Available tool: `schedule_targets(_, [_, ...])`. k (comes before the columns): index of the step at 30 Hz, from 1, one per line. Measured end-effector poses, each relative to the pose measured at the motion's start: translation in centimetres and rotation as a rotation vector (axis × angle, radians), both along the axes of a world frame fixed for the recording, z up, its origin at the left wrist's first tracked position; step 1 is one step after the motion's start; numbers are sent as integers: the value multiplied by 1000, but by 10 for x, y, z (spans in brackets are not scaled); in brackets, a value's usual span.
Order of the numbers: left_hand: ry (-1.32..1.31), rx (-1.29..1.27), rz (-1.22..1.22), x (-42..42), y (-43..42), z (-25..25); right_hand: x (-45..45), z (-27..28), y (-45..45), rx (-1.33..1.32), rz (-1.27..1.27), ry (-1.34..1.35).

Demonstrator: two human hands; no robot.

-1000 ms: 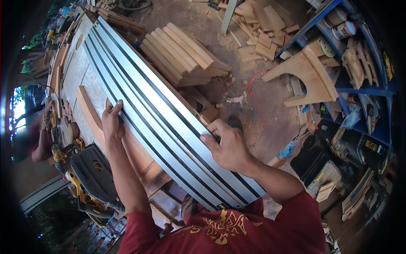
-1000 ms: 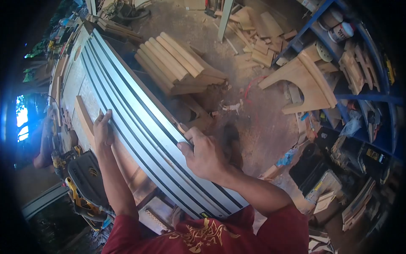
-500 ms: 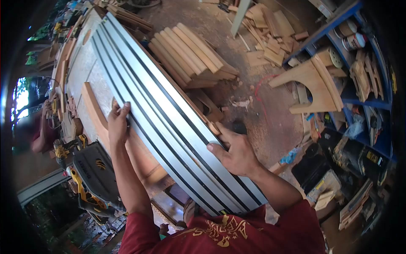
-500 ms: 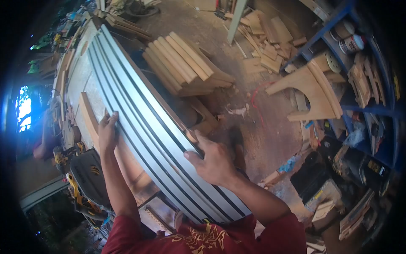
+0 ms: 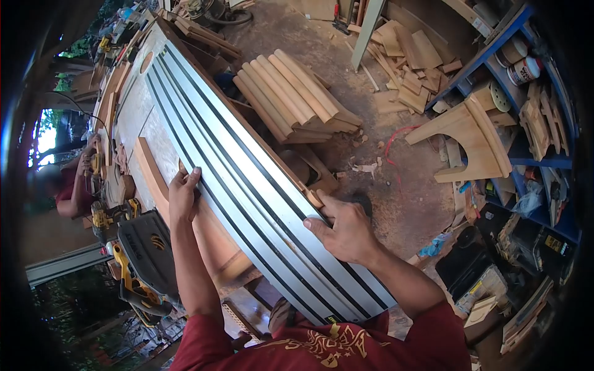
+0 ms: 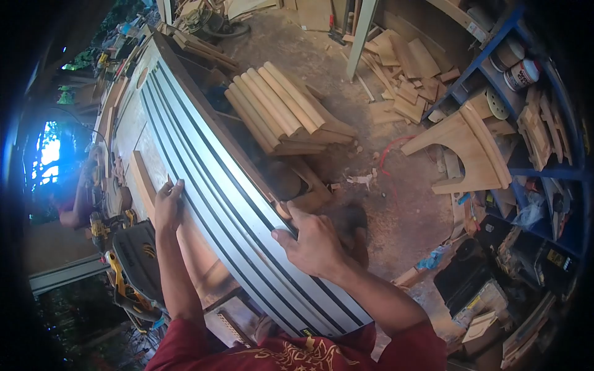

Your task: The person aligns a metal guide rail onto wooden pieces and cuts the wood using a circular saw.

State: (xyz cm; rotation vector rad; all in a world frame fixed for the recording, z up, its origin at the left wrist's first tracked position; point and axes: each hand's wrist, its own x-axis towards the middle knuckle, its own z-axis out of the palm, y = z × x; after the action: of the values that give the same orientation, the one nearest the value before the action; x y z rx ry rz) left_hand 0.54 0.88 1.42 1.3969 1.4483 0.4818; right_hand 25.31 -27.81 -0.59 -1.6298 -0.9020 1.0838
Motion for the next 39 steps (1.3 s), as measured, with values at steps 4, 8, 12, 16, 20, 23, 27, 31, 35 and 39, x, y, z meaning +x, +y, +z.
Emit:
schedule_targets(4, [-45,-37,22,-2,4,-3,-5,-6,0,68,-29,-64])
schedule_targets(8, [-95,-3,76,8,-1,0,-7,5,-4,-1,39,-60])
schedule_targets(12, [-165,31,58,-2,2,-12,-3,9,-5,-27,62,12])
schedule_targets(16, [-134,3,40,-8,7,-15,-1,1,-7,36,36,-26])
schedule_targets(20, [-209,3,29,-11,6,-19,-3,-4,-9,45,25,11])
schedule_targets(23, [-162,28,7,-15,7,-18,-1,0,-7,-20,73,30])
schedule_targets(27, [-140,32,-7,-9,3,-15,7,6,-4,-43,128,47])
schedule_targets(31, [-141,24,-4,-12,6,-18,4,-4,-5,79,65,57])
schedule_targets(35, [-137,42,3,-12,6,-18,6,-3,-3,71,75,55])
schedule_targets(39, [-133,32,5,-11,5,-17,7,-4,-3,59,88,55])
